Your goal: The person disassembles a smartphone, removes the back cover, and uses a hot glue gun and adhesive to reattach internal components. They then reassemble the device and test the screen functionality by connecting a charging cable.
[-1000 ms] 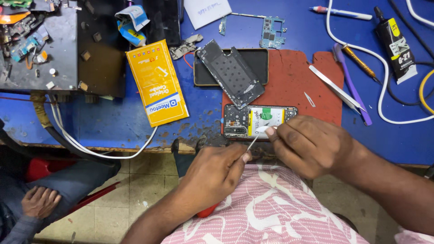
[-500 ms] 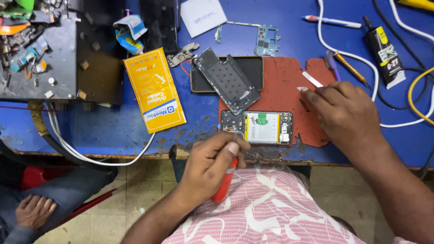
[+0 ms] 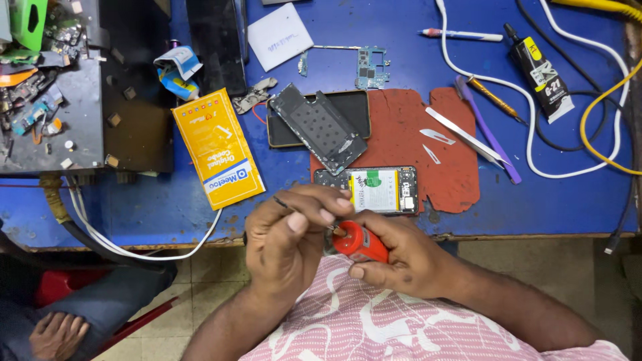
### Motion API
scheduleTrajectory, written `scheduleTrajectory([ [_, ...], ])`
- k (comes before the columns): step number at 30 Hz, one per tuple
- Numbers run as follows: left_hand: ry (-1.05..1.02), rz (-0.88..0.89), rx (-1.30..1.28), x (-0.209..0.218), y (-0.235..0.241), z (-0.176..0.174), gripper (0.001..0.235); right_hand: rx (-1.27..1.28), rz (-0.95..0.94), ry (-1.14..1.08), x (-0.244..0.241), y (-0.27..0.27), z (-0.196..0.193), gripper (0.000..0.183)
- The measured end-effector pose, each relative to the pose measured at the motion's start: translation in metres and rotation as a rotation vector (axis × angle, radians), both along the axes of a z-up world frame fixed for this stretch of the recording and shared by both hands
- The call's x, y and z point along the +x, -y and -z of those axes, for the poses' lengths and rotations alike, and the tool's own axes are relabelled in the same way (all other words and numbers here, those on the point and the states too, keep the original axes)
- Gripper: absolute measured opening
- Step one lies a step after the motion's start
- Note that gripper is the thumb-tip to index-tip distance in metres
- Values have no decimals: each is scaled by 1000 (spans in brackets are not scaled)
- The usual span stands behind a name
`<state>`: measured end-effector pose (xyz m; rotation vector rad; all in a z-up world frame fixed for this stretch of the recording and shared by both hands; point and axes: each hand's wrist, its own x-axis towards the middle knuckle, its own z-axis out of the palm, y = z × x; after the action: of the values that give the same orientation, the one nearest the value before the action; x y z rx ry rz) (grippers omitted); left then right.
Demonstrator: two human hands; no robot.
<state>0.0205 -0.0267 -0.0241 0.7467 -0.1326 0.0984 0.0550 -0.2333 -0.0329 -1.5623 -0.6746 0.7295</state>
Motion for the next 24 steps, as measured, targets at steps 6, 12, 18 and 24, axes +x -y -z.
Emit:
scheduleTrajectory([
  [6,-51,-137,-48,-5,-7,5,20,-52,-49,-204,-6,-4,1,52],
  [12,20,-391,-316,-3,-54,-13,22,-433,-213,-223,-12,-2,4,54],
  [18,78,-563,682,-1,-96,-14,30,-118,-25,-155,-7,29,-3,69],
  [24,25,-715,1641,10,-91,12,11,-483,310,374,12,65,-23,47],
])
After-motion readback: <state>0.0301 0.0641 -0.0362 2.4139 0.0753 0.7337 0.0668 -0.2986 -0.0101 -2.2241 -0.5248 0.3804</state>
